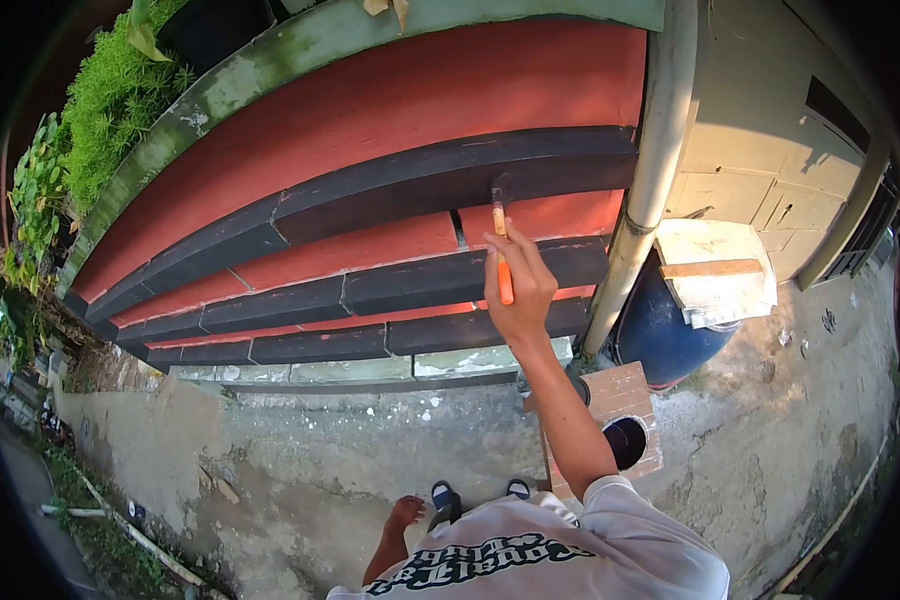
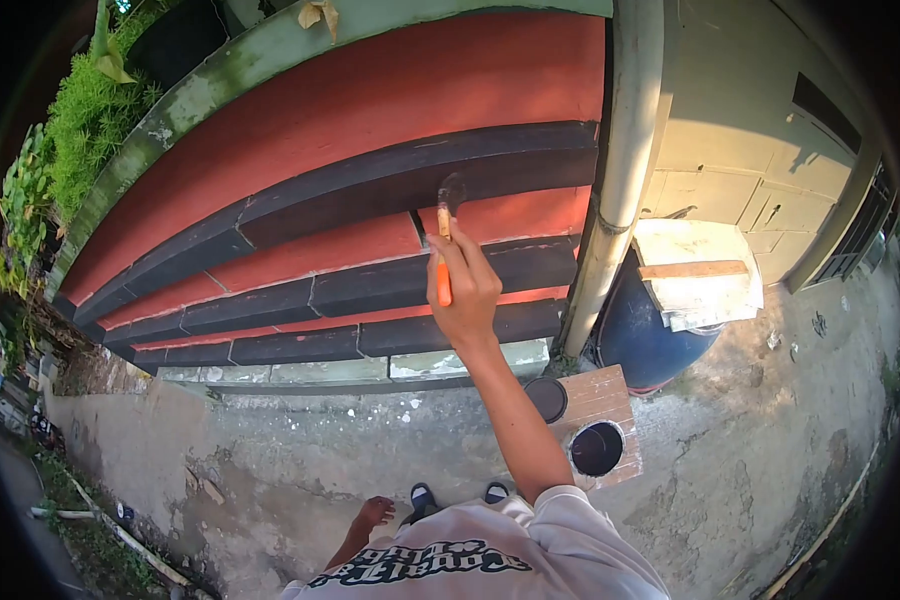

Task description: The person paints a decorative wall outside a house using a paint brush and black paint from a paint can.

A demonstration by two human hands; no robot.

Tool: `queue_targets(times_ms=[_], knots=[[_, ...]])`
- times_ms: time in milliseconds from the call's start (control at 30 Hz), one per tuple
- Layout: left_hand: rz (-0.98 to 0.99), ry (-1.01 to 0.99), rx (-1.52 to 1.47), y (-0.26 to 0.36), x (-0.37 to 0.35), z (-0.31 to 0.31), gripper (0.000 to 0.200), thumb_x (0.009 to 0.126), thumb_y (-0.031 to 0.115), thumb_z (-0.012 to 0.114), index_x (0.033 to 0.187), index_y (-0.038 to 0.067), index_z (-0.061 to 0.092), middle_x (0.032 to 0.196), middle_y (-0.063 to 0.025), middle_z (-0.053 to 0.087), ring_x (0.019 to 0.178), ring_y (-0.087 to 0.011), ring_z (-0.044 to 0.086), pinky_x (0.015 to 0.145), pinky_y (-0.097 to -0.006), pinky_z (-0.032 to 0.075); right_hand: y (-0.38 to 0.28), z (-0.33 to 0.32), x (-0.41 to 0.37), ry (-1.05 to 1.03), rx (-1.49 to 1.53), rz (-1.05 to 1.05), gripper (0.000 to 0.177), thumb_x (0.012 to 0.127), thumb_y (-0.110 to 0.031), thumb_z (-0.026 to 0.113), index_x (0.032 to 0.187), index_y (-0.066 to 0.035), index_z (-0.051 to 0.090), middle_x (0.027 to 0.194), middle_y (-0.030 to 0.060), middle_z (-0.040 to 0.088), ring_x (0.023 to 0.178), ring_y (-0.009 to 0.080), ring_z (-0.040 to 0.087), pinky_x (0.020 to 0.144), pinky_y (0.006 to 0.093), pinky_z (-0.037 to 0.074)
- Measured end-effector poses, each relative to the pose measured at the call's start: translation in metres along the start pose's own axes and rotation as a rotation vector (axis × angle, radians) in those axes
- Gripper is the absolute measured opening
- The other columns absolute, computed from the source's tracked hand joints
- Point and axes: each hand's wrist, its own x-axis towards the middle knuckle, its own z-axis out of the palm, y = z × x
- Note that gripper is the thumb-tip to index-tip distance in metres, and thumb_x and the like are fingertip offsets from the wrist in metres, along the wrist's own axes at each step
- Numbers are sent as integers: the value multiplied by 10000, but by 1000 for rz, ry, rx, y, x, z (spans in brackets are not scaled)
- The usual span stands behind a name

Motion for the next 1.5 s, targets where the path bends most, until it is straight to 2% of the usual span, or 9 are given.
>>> queue_targets(times_ms=[133,233,533,667,900,1067,1233,1367,1500], knots=[[-1,-26,-96,-21,2,0,247,963,281,553,1128,119,641,938,-68,709,745,-184,666,599,-348,491,-32,39,-16,-200,400,98,160,887,-38,684,1042,-45,724,1148,159,698,981,332,716,816,365,573],[-41,14,-92,-25,-11,0,251,957,288,573,1126,115,641,949,-72,712,759,-191,672,604,-353,495,-15,28,-4,-165,416,176,154,917,-57,668,1060,-42,724,1166,167,700,1000,314,717,823,349,565],[-92,96,-77,-67,-48,0,271,954,278,579,1126,78,643,960,-97,718,762,-200,678,602,-354,513,34,-53,24,192,-80,159,173,926,-3,635,1077,-8,720,1183,187,690,1091,312,678,905,375,531],[-60,83,-65,-73,-44,4,272,949,268,579,1120,68,650,954,-102,719,763,-198,682,599,-344,519,2,-16,15,114,-100,101,174,909,-3,643,1061,-27,724,1166,192,686,1042,339,687,866,390,546],[-29,52,-37,-70,-37,-25,258,944,250,577,1108,67,656,956,-101,722,756,-197,683,588,-332,519,-76,75,-11,-178,381,98,152,924,-76,667,1063,-54,723,1172,182,695,996,339,707,841,363,555],[-13,37,-82,-77,-38,-54,236,945,239,566,1099,85,656,956,-92,722,754,-198,683,597,-356,519,-58,44,12,-59,328,197,159,939,-48,642,1077,-36,722,1182,170,699,1006,285,709,854,353,550],[-59,16,-85,-100,-36,-82,243,954,249,553,1114,95,651,967,-87,723,758,-202,681,616,-367,516,-41,6,26,181,-91,87,165,939,-32,628,1072,-43,726,1185,164,690,1025,297,699,866,371,549],[-58,32,-129,-120,-35,-102,243,956,249,550,1118,99,649,968,-86,724,756,-205,679,639,-374,516,-75,66,-1,88,-190,-5,173,923,-46,638,1072,-67,724,1216,171,659,1048,347,688,852,403,556],[-53,42,-169,-127,-39,-111,248,956,253,555,1126,97,645,978,-90,724,769,-211,683,654,-377,520,-126,126,-30,-36,50,-9,166,917,-55,646,1065,-66,719,1208,161,662,1042,352,688,831,409,561]])
